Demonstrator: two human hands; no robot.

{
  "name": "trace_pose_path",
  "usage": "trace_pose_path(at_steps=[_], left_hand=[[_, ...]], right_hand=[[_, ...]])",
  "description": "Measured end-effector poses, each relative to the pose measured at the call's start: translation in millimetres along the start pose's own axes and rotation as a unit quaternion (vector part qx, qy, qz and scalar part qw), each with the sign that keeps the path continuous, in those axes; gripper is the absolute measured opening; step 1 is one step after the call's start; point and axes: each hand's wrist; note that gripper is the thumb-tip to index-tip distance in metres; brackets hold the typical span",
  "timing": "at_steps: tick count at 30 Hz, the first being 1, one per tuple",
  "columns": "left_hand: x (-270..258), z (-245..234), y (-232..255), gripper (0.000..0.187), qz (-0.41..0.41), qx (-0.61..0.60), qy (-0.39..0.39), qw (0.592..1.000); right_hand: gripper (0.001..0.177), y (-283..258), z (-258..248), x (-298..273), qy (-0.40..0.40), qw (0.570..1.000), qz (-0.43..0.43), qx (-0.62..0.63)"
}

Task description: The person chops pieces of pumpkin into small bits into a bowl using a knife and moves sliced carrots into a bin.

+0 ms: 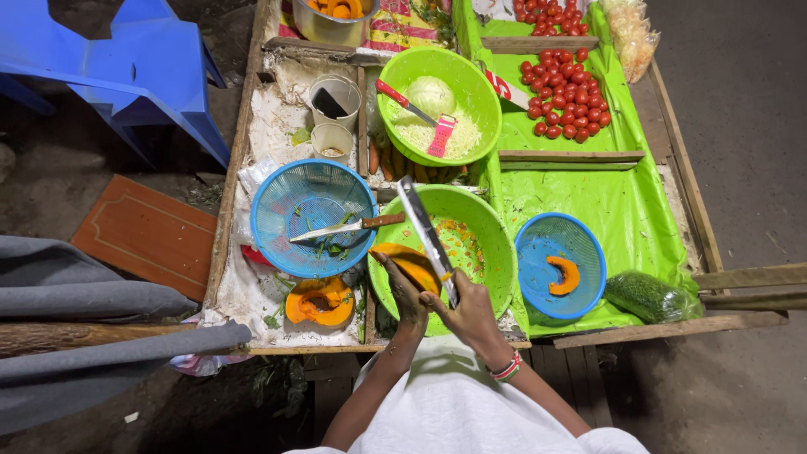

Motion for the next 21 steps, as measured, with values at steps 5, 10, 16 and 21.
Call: trace_pose_path(at_steps=[5,10,16,21], left_hand=[[-2.9,2.7,7.3,0.084,-0.045,-0.013,-0.026,0.999],[7.3,7.1,23.0,0.062,-0.223,-0.169,0.032,0.96],[31.0,-1.9,58.6,0.058,-0.348,-0.341,0.098,0.868],[27.3,2.9,47.5,0.06,-0.312,-0.294,0.083,0.9]], right_hand=[[0.063,-6.6,-7.2,2.4,0.034,0.997,-0.071,0.024],[0.055,-7.1,-3.5,-0.6,0.05,0.995,-0.076,0.029],[0.054,3.9,7.2,-1.7,0.069,0.993,-0.093,0.037],[0.056,6.3,10.0,-1.6,0.064,0.994,-0.083,0.04]])
Point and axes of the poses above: each hand's wrist, its own x-axis towards the middle knuckle, its own z-axis out of the palm, y = z × x, and after that the axes turned 6 degrees about z, right-handed
